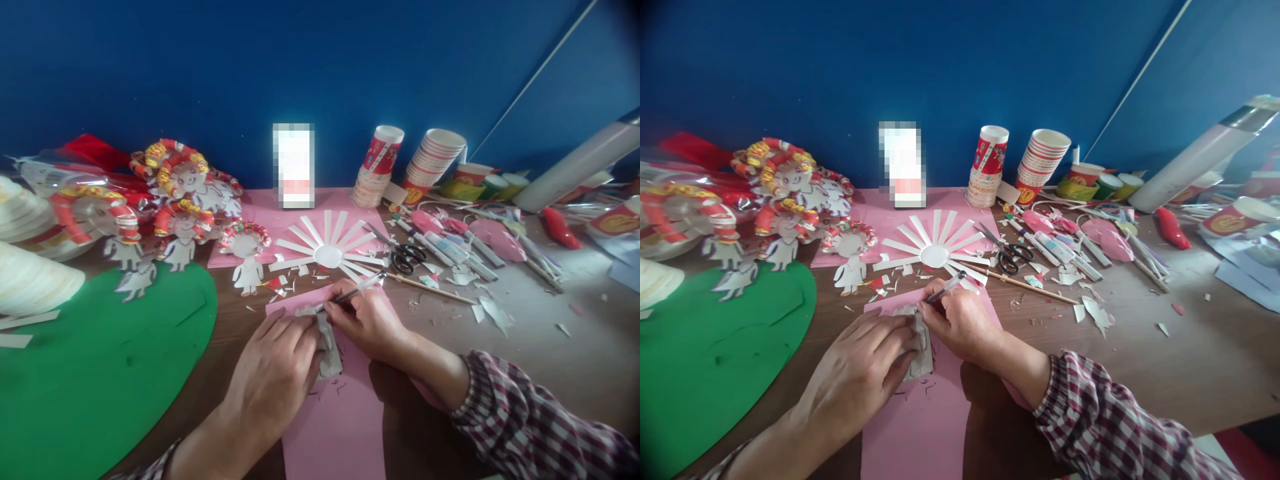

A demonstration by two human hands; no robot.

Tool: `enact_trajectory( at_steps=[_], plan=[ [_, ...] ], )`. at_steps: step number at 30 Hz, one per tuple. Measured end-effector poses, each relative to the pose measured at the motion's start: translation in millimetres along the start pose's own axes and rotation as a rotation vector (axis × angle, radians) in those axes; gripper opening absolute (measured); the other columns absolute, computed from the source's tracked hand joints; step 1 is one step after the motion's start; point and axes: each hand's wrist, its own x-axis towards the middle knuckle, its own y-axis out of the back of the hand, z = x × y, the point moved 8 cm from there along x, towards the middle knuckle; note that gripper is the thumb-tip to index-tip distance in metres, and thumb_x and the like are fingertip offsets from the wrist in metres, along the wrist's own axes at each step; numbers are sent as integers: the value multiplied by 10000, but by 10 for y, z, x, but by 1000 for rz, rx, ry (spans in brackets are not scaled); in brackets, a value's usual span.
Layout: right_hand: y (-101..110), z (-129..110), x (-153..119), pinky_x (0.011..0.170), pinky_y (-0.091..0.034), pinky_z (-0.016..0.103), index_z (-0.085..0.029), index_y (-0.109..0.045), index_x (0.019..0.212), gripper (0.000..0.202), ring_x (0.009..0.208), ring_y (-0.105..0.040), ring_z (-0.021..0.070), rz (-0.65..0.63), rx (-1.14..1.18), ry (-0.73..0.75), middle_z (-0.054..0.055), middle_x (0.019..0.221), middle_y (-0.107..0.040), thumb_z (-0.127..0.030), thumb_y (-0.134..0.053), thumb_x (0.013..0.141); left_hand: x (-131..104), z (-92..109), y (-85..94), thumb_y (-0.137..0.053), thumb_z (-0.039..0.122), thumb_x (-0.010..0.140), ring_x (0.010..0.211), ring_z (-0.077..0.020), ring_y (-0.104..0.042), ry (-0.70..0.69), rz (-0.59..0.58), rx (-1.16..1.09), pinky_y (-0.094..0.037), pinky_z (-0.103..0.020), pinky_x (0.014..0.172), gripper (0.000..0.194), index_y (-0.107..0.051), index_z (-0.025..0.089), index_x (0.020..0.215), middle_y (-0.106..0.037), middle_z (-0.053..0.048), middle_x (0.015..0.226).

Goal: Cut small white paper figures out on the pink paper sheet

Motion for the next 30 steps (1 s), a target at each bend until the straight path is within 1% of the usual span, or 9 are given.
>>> enact_trajectory(
  at_steps=[5, 12, 15, 21, 25, 30],
  plan=[
    [12, -13, -3, 724, -468, 273, -197, -604, 843, 80, 749, -633, 162, 12, 2, 14, 16, 805, -675, -208, -544, 894, -5, -12, -19, -561, 155, 873, 835, -241, -622, 22, -35, -1, -513, -432, 816, 121, -660, 162, 943, -688, -60, 944],
    [1, 12, -5, 733, -475, 274, -192, -616, 845, 89, 781, -651, 172, 9, -25, 7, 29, 840, -697, -222, -548, 894, -1, -3, -32, -539, 152, 882, 850, -250, -617, 10, -48, 11, -507, -433, 783, 144, -653, 149, 970, -689, -58, 932],
    [8, -2, 1, 716, -470, 269, -188, -625, 836, 95, 790, -655, 176, 8, -39, 6, 37, 849, -705, -212, -549, 888, 3, -1, -39, -539, 151, 883, 862, -251, -619, 6, -59, 22, -505, -437, 792, 149, -648, 146, 984, -689, -60, 945],
    [28, -28, -4, 637, -441, 249, -176, -630, 807, 106, 699, -628, 154, 8, -48, -15, 37, 803, -699, -213, -559, 877, 8, -15, -51, -562, 152, 868, 880, -258, -619, 17, -72, 17, -500, -432, 791, 133, -643, 152, 974, -691, -64, 958],
    [34, -28, -11, 625, -426, 242, -177, -636, 825, 111, 695, -616, 150, 11, -69, -22, 30, 778, -690, -232, -561, 885, 6, -17, -41, -565, 147, 859, 883, -257, -617, 17, -60, 10, -499, -428, 800, 144, -643, 151, 980, -692, -64, 961],
    [31, -26, -6, 607, -412, 243, -169, -629, 822, 86, 637, -574, 137, 9, -63, -19, 15, 731, -656, -205, -565, 868, 6, -23, -50, -558, 159, 869, 887, -257, -620, 22, -74, 11, -504, -436, 808, 144, -644, 152, 984, -694, -65, 978]
  ],
)
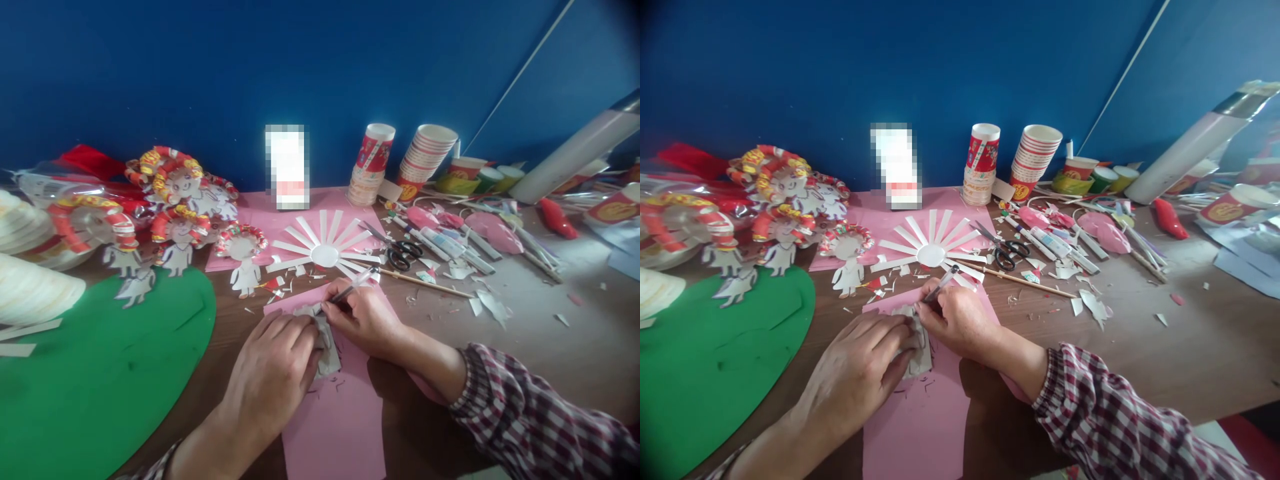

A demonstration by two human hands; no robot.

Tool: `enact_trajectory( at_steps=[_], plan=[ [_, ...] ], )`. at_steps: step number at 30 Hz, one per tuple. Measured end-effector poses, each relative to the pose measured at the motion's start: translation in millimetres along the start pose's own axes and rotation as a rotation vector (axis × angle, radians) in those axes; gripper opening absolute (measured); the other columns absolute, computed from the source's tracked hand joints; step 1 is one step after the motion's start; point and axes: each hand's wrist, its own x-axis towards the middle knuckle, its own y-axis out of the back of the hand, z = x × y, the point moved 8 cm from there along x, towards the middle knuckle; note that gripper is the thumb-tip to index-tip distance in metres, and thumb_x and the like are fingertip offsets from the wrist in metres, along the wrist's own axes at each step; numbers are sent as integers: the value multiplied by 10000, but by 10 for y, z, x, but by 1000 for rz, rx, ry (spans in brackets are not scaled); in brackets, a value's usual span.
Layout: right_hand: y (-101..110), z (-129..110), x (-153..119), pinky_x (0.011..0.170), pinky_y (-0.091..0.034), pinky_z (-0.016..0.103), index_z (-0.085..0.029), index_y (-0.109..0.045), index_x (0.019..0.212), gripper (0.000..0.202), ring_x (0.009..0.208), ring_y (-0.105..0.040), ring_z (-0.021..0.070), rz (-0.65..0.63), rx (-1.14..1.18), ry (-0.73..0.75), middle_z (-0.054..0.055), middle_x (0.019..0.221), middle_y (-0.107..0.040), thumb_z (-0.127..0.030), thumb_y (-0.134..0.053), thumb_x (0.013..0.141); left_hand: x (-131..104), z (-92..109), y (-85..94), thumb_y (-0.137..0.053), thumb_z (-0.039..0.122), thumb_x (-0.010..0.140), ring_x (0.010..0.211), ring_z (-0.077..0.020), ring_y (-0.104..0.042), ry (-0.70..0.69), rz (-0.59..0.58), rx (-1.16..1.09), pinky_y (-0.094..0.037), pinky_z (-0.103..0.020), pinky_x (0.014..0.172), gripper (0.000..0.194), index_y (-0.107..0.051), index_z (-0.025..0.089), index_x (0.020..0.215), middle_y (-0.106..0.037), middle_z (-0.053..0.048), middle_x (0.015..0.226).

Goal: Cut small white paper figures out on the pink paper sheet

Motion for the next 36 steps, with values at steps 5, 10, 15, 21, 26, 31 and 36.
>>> enact_trajectory(
  at_steps=[5, 10, 15, 21, 26, 31, 36],
  plan=[
    [5, -3, 4, 598, -409, 238, -179, -618, 803, 80, 627, -562, 129, 7, 10, 11, 12, 760, -659, -202, -571, 863, 0, -2, -4, -548, 146, 869, 883, -261, -617, 7, -12, 6, -512, -436, 795, 161, -648, 146, 995, -694, -78, 991],
    [10, -1, 3, 609, -416, 235, -184, -629, 828, 98, 662, -585, 139, 7, 6, 14, 16, 765, -668, -224, -558, 882, -9, 7, 8, -550, 155, 872, 876, -259, -616, 3, -5, 2, -515, -436, 795, 160, -654, 151, 995, -696, -77, 988],
    [17, -25, 8, 597, -410, 232, -174, -615, 786, 86, 641, -573, 131, 9, 9, 18, 22, 766, -663, -194, -566, 853, -17, -1, -6, -545, 173, 888, 894, -257, -607, 14, -6, -2, -509, -445, 826, 154, -656, 157, 992, -694, -72, 997],
    [11, -5, 7, 583, -406, 232, -178, -613, 792, 92, 619, -568, 129, 8, 23, 2, 11, 737, -656, -217, -563, 857, -3, 0, -5, -550, 180, 892, 883, -248, -607, 7, 4, 5, -511, -432, 821, 141, -659, 160, 979, -695, -74, 992],
    [16, -10, 3, 600, -416, 231, -180, -618, 831, 77, 624, -573, 131, 15, 25, 16, 5, 721, -648, -216, -556, 858, -12, -11, -11, -538, 180, 893, 889, -254, -603, 20, -5, 9, -509, -438, 823, 152, -658, 161, 984, -693, -80, 1004],
    [11, 5, -7, 572, -396, 225, -188, -606, 834, 51, 584, -543, 125, 12, 13, 22, -19, 648, -605, -216, -565, 846, -12, -4, -2, -547, 175, 885, 891, -254, -608, 9, -4, 8, -516, -435, 820, 146, -658, 160, 978, -691, -79, 991],
    [-5, 18, -7, 570, -390, 230, -185, -605, 820, 78, 584, -539, 123, -5, 30, 7, -13, 666, -609, -232, -556, 858, -10, -3, -2, -558, 176, 881, 883, -255, -610, 1, -1, 4, -520, -444, 827, 135, -659, 159, 968, -689, -77, 979]
  ],
)
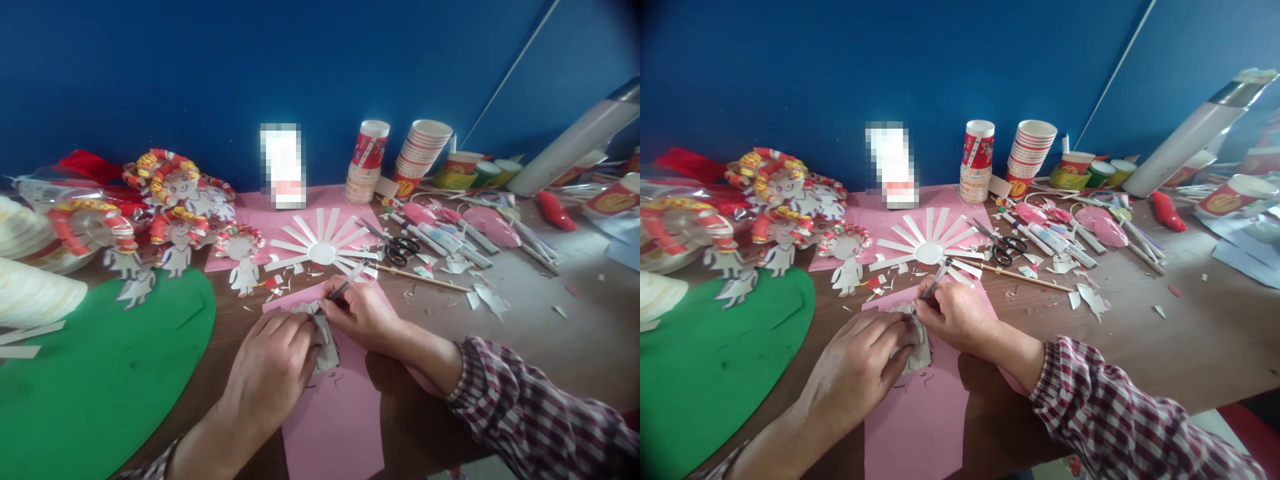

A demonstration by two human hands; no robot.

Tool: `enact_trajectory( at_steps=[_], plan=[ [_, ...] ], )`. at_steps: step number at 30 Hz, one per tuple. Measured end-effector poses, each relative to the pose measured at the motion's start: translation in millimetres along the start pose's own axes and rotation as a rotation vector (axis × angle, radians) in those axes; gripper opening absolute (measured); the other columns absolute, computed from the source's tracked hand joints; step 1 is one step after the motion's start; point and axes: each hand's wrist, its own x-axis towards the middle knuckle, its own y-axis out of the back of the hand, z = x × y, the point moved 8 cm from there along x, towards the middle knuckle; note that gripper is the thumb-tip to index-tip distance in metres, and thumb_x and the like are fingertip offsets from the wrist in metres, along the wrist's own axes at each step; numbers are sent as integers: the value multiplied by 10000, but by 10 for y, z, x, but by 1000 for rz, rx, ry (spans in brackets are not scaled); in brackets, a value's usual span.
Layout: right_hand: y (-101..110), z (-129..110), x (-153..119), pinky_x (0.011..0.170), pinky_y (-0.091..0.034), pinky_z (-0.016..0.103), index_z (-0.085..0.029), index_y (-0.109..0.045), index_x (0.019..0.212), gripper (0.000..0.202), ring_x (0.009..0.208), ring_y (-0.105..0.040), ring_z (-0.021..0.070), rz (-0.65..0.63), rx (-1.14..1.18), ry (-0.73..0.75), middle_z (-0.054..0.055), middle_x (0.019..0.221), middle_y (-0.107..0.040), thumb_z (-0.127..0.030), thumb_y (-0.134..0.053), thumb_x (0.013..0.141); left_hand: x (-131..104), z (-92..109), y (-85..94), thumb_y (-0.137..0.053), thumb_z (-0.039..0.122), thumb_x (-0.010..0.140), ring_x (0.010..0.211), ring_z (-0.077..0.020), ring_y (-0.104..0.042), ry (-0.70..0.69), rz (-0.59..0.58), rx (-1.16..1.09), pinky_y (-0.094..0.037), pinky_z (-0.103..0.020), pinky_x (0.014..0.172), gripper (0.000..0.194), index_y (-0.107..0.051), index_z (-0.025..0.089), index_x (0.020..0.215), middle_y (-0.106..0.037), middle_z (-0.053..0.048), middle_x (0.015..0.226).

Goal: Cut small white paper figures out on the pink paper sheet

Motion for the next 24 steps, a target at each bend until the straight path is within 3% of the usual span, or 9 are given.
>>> enact_trajectory(
  at_steps=[24],
  plan=[
    [23, -9, 6, 527, -346, 224, -184, -599, 793, 52, 522, -488, 112, 0, -22, 2, -35, 583, -560, -217, -570, 820, -1, 8, 25, -570, 158, 876, 884, -253, -612, 3, -5, -11, -521, -437, 817, 140, -667, 158, 977, -697, -76, 1000]
  ],
)
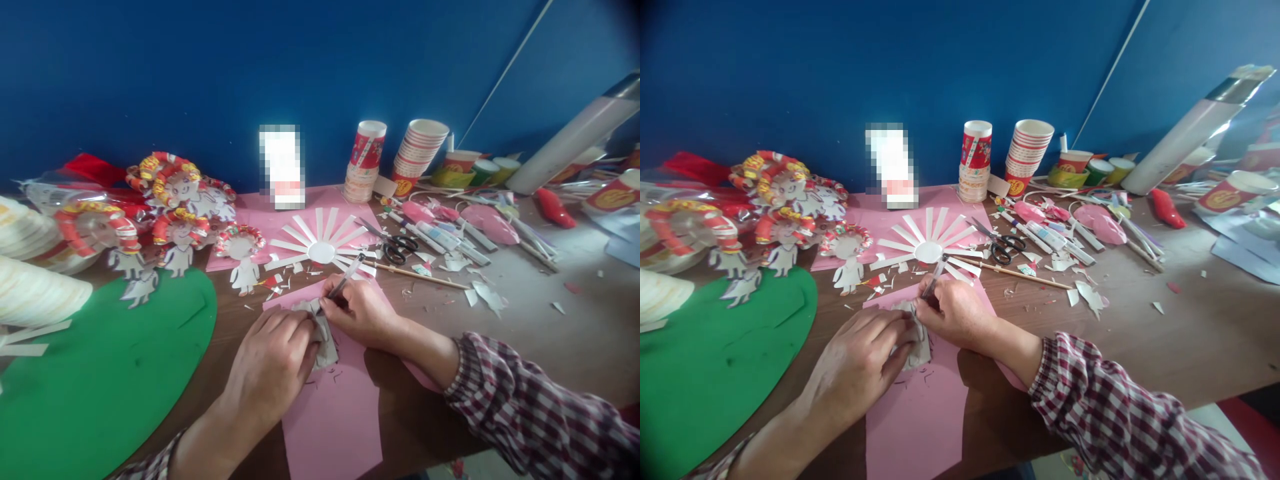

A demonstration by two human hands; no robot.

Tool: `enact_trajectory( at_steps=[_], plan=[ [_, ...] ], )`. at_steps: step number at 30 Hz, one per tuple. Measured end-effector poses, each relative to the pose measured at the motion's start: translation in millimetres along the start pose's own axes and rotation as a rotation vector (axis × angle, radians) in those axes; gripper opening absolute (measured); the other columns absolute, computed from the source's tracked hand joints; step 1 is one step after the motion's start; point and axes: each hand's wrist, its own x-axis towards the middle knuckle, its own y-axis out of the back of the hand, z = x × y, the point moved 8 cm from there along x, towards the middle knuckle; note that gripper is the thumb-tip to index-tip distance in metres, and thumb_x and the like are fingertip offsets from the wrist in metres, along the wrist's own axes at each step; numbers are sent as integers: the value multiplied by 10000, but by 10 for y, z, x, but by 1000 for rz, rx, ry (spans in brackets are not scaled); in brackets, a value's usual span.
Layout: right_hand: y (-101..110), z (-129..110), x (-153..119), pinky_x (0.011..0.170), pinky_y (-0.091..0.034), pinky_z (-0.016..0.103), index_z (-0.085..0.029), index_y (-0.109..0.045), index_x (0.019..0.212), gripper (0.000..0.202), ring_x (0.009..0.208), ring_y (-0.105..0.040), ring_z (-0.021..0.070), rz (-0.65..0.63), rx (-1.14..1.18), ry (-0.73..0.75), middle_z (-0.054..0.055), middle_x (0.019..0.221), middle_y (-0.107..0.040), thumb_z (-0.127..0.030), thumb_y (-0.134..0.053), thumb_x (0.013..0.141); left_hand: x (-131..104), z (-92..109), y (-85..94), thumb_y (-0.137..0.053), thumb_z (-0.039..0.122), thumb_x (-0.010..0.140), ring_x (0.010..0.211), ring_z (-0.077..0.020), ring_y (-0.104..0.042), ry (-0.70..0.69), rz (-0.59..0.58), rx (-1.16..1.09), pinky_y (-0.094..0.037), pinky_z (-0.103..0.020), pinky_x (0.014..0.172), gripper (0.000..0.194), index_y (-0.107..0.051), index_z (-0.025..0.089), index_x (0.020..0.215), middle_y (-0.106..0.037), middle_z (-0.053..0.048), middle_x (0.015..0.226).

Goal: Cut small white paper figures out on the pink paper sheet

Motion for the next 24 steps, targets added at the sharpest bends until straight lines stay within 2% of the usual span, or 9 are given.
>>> enact_trajectory(
  at_steps=[13, 18, 24],
  plan=[
    [17, -13, 3, 520, -334, 217, -184, -583, 779, 30, 517, -476, 106, 8, 10, 1, -40, 569, -548, -202, -566, 796, 9, 4, -5, -568, 166, 880, 892, -264, -610, -12, 3, 5, -510, -441, 817, 129, -667, 154, 961, -697, -75, 984],
    [14, -20, 3, 523, -341, 207, -186, -609, 838, 64, 493, -471, 93, -8, 66, 8, -55, 561, -544, -194, -546, 829, -4, 5, -6, -569, 178, 888, 888, -258, -597, -22, 18, 20, -502, -428, 801, 138, -672, 163, 981, -692, -70, 1008],
    [13, -7, 6, 542, -342, 218, -178, -621, 821, 99, 549, -514, 112, -5, 18, -4, -24, 608, -588, -239, -550, 854, -7, 8, -14, -561, 184, 894, 880, -253, -590, -24, 15, 22, -496, -416, 774, 140, -678, 183, 972, -687, -61, 990]
  ],
)
